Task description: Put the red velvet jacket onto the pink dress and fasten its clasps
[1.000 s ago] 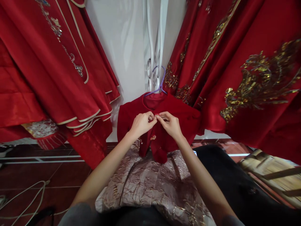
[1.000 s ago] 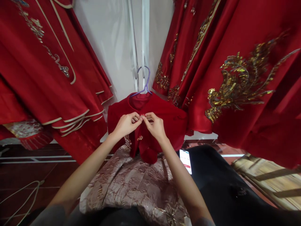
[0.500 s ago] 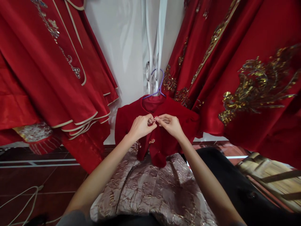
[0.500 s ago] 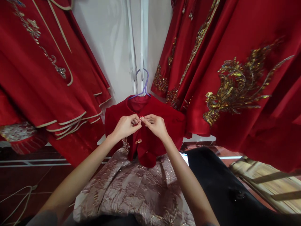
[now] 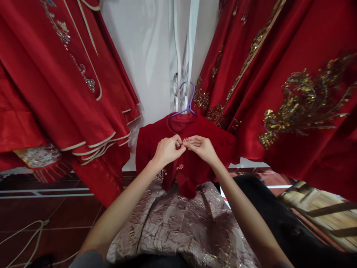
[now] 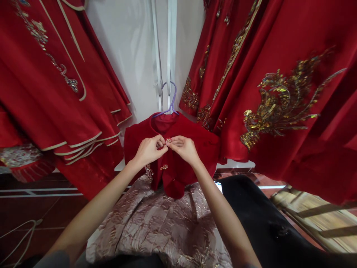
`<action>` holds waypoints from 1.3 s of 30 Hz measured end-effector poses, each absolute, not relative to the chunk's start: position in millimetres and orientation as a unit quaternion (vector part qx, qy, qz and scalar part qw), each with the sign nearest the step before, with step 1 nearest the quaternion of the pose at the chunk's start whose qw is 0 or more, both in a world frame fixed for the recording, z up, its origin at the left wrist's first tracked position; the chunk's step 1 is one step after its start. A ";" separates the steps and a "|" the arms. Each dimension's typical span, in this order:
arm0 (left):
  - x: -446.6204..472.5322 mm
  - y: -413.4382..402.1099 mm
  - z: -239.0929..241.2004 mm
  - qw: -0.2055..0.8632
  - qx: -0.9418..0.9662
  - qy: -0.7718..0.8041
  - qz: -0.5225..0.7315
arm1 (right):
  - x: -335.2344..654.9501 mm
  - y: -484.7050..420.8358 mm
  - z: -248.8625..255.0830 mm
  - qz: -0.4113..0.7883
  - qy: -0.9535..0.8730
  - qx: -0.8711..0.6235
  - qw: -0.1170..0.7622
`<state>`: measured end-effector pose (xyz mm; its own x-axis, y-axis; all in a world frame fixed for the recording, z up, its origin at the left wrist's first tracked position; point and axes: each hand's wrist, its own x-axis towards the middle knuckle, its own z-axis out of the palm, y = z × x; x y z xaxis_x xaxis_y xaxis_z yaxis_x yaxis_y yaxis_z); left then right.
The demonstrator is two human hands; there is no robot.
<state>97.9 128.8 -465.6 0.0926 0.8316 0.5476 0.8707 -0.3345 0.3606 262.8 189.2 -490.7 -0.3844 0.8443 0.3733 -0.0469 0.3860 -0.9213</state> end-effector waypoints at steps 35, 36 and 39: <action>119.4 141.1 -525.5 -0.405 -0.482 -0.420 -0.653 | 291.6 135.5 -548.3 0.164 -0.797 -0.367 0.451; 119.0 142.7 -525.1 -0.404 -0.492 -0.420 -0.647 | 296.5 130.9 -540.6 0.168 -0.777 -0.406 0.450; 119.3 143.2 -525.7 -0.385 -0.520 -0.422 -0.635 | 295.9 109.1 -513.2 0.211 -0.729 -0.451 0.470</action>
